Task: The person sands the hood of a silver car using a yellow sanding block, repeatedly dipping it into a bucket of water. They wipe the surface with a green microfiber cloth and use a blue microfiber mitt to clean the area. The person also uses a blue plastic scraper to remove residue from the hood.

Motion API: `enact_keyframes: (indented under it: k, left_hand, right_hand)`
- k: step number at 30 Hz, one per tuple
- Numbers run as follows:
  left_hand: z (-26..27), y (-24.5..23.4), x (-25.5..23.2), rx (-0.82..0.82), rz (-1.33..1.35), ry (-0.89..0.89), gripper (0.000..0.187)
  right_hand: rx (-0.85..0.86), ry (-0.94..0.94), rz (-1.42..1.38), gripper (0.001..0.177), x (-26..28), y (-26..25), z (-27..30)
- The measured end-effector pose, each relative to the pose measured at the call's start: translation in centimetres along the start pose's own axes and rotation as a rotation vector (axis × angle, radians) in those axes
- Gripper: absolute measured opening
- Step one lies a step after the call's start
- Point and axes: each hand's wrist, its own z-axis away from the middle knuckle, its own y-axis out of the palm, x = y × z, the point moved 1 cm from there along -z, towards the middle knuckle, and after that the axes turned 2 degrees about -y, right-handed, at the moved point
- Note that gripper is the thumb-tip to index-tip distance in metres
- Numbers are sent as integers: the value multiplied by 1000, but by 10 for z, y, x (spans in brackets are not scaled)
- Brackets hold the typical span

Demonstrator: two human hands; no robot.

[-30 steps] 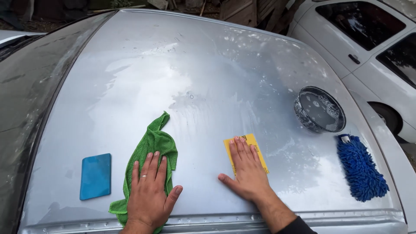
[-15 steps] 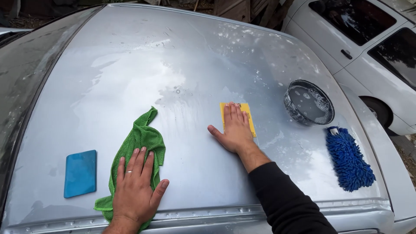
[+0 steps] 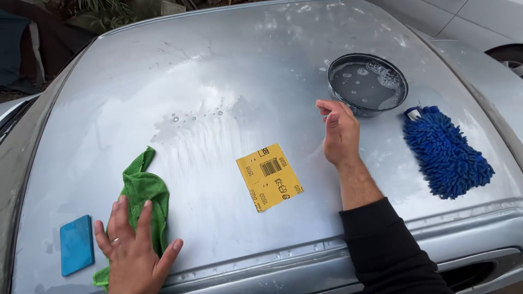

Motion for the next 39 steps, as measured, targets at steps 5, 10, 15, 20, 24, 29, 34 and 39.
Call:
enact_keyframes:
  k: [5,10,15,20,24,29,34,39]
  left_hand:
    - [-75,44,-141,254,-54,67,103]
    - [-111,115,-217,462,-31,-48,111]
    - [-116,133,-221,170,-158,70,120]
    - [-204,159,-192,274,-107,90,123]
    - [-254,173,-178,384,-82,8,125]
    - [-164,116,-214,527,-109,83,130]
    - [-254,154,-184,466,-149,-57,131]
    - [-158,126,-209,478,-97,125,131]
  right_hand:
    - [-82,-215,67,80,11,-20,2]
    - [-17,-292,111,78,14,-13,1]
    - [-6,-294,62,80,21,-12,-6]
    - [-49,-247,27,81,11,-14,-8]
    - [-39,-237,-15,83,16,-13,-11]
    - [-56,-203,-53,85,14,-9,-9]
    - [-111,-163,-58,89,20,-9,-11]
    - [-191,-189,-69,93,15,-10,-7]
